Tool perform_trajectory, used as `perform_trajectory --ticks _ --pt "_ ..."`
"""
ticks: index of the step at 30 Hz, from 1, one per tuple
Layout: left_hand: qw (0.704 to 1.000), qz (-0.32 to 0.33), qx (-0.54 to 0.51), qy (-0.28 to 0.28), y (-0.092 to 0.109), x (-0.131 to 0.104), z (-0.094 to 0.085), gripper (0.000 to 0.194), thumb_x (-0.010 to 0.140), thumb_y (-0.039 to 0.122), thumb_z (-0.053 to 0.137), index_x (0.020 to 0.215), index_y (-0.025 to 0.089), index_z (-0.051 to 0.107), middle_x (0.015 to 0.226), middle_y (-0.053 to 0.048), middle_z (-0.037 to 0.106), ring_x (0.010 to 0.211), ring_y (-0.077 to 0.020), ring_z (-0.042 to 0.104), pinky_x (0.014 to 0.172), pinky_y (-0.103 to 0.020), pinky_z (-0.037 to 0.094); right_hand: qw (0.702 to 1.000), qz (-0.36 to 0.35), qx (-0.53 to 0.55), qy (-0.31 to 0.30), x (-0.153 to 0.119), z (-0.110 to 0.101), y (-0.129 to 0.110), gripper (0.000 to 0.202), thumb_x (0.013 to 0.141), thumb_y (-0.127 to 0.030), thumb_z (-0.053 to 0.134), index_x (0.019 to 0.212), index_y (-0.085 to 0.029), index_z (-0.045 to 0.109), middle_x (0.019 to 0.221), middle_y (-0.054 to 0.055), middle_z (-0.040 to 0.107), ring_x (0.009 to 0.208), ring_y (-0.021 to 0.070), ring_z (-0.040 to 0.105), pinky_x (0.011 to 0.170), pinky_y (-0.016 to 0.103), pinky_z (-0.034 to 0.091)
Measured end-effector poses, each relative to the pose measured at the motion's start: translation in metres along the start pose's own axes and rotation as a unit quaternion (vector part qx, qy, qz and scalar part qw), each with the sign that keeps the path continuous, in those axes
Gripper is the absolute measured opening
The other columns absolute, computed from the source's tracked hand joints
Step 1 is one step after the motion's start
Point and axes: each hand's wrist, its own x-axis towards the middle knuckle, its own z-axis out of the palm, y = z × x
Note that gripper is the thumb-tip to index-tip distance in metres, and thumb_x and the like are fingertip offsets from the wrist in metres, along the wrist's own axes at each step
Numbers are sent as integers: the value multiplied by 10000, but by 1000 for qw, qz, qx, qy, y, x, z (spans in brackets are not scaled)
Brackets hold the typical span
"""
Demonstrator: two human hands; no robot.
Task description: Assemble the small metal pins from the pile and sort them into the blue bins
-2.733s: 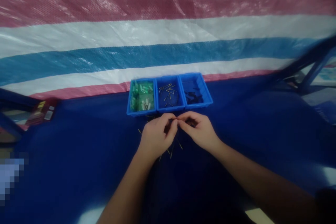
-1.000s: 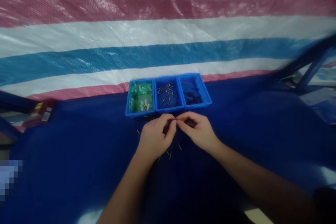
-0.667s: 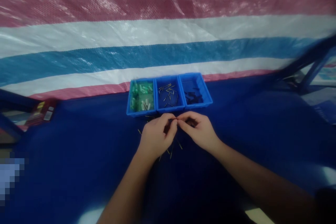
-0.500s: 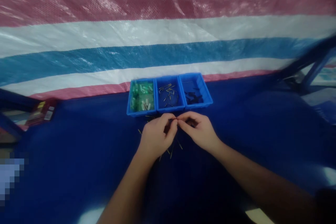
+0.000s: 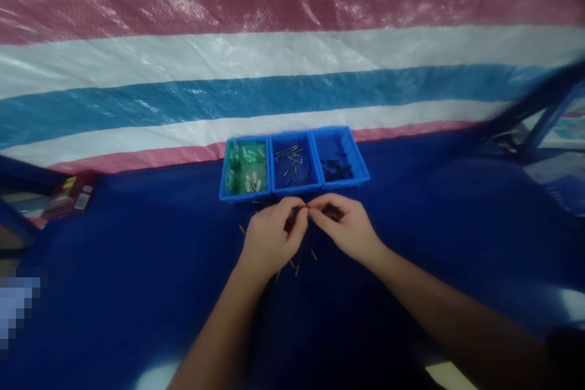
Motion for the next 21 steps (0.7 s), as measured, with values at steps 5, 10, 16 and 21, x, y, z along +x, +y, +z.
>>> perform_trajectory --ticks 5,10,16,21 --pt "1000 5 -3 9 0 -1 1 97 935 251 570 1002 210 627 708 37 656 628 -100 629 630 -213 447 1000 -10 -5 -4 0 1 -1 137 818 -285 717 916 -191 737 832 33 735 736 163 683 663 294 535" --pt "1000 3 0 6 1 0 0 96 941 259 563 991 209 626 700 35 657 612 -103 624 625 -216 446 1000 -10 -11 6 0 1 -1 137 806 -273 721 913 -190 742 816 31 722 723 159 671 657 294 532" --pt "1000 2 2 -1 0 0 0 102 946 282 562 920 199 615 670 35 631 595 -102 600 599 -219 418 1000 -20 -18 7 0 1 -1 110 790 -232 720 893 -193 737 802 22 697 727 154 647 653 288 521" --pt "1000 20 4 1 -1 0 0 142 951 279 566 851 189 610 679 24 626 608 -107 585 611 -229 410 999 -28 -18 11 1 0 -2 106 816 -259 719 895 -189 727 822 30 695 740 157 644 659 290 520"
